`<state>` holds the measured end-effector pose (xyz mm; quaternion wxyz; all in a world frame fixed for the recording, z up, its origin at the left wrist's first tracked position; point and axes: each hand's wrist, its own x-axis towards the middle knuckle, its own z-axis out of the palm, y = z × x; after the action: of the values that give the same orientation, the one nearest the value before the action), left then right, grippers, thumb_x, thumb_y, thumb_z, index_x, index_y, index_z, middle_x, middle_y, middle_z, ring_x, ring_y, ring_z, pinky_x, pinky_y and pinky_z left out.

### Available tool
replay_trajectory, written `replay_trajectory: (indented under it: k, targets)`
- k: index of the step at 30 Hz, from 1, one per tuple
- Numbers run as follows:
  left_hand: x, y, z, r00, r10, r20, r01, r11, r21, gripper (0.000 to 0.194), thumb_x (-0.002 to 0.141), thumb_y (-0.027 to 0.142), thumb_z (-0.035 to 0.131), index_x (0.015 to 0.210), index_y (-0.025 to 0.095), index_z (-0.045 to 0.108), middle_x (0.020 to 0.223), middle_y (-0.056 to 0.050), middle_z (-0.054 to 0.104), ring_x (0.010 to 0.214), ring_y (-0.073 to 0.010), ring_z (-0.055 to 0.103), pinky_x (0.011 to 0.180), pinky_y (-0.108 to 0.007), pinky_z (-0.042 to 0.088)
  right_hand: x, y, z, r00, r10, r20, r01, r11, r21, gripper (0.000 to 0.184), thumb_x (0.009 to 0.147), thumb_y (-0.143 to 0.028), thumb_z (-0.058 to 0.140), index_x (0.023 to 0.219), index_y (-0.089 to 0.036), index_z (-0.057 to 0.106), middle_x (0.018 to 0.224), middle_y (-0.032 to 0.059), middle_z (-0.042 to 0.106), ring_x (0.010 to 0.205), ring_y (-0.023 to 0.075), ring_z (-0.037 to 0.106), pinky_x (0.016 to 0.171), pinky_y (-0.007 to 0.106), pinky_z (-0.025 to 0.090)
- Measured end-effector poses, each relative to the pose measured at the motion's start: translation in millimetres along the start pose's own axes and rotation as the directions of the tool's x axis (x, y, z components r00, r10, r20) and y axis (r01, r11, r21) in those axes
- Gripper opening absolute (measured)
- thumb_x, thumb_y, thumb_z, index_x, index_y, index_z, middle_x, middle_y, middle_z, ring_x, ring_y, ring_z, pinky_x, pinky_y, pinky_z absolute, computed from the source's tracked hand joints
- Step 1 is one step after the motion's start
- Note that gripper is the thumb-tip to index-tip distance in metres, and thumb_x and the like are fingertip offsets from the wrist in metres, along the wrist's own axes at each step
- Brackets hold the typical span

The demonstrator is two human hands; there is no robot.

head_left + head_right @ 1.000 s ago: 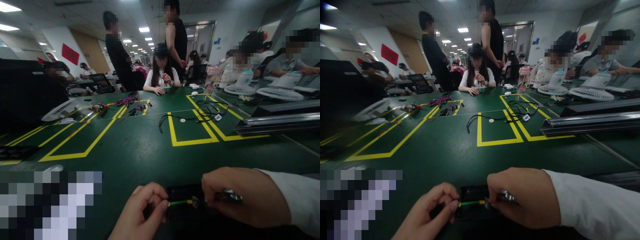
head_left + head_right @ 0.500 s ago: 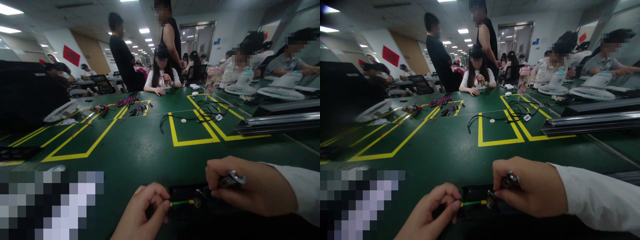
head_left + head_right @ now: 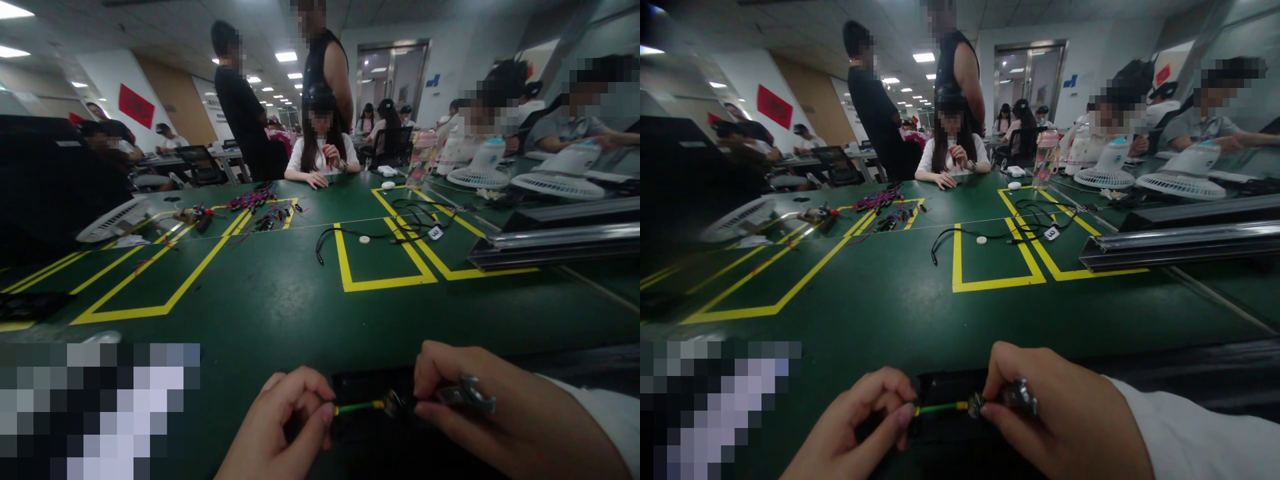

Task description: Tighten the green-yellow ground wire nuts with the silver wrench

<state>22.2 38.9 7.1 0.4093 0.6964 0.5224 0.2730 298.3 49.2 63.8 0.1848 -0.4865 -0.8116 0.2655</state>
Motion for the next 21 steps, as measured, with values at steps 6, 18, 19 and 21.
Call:
replay_trajectory:
  k: [6, 18, 19, 21]
  targets:
    - [-1, 3, -0.3, 1.000, -0.013, 0.001, 0.013, 1.000, 0.001, 0.013, 0.097, 0.030, 0.053, 0.093, 0.024, 0.064, 0.068, 0.003, 0.074, 0.066, -0.0207, 0.065, 0.070, -0.033, 0.045, 4, 2, -1, 0.996, -0.039, 0.077, 0.041, 0.999, -0.033, 0.014, 0.087, -0.015, 0.059, 0.079, -0.026, 0.055, 0.071, -0.0057, 0.065, 0.057, 0.0143, 0.056, 0.053, 0.024, 0.043]
    - [0, 1, 0.5, 1.000, -0.013, -0.004, 0.013, 1.000, -0.011, 0.012, 0.097, 0.030, 0.054, 0.094, 0.024, 0.064, 0.068, 0.002, 0.074, 0.065, -0.0201, 0.066, 0.068, -0.032, 0.047, 29, -3, -28, 0.914, -0.258, 0.315, 0.294, 0.953, -0.072, 0.015, 0.082, -0.009, 0.064, 0.086, -0.024, 0.064, 0.082, -0.0010, 0.075, 0.068, 0.0172, 0.067, 0.061, 0.024, 0.046]
    - [0, 1, 0.4, 1.000, -0.010, -0.001, 0.010, 1.000, -0.013, 0.012, 0.097, 0.030, 0.054, 0.094, 0.024, 0.064, 0.068, 0.002, 0.074, 0.065, -0.0200, 0.066, 0.067, -0.032, 0.047, 32, -3, -30, 0.903, -0.275, 0.329, 0.311, 0.948, -0.061, 0.015, 0.083, -0.010, 0.065, 0.087, -0.024, 0.066, 0.082, -0.0004, 0.075, 0.070, 0.0177, 0.068, 0.062, 0.024, 0.046]
    - [0, 1, 0.5, 1.000, -0.009, -0.009, 0.009, 1.000, -0.018, 0.013, 0.097, 0.030, 0.053, 0.094, 0.024, 0.064, 0.068, 0.002, 0.074, 0.064, -0.0199, 0.065, 0.067, -0.032, 0.046, 38, -2, -33, 0.882, -0.307, 0.359, 0.342, 0.939, -0.037, 0.016, 0.083, -0.010, 0.066, 0.090, -0.024, 0.068, 0.083, 0.0004, 0.076, 0.073, 0.0184, 0.070, 0.064, 0.024, 0.047]
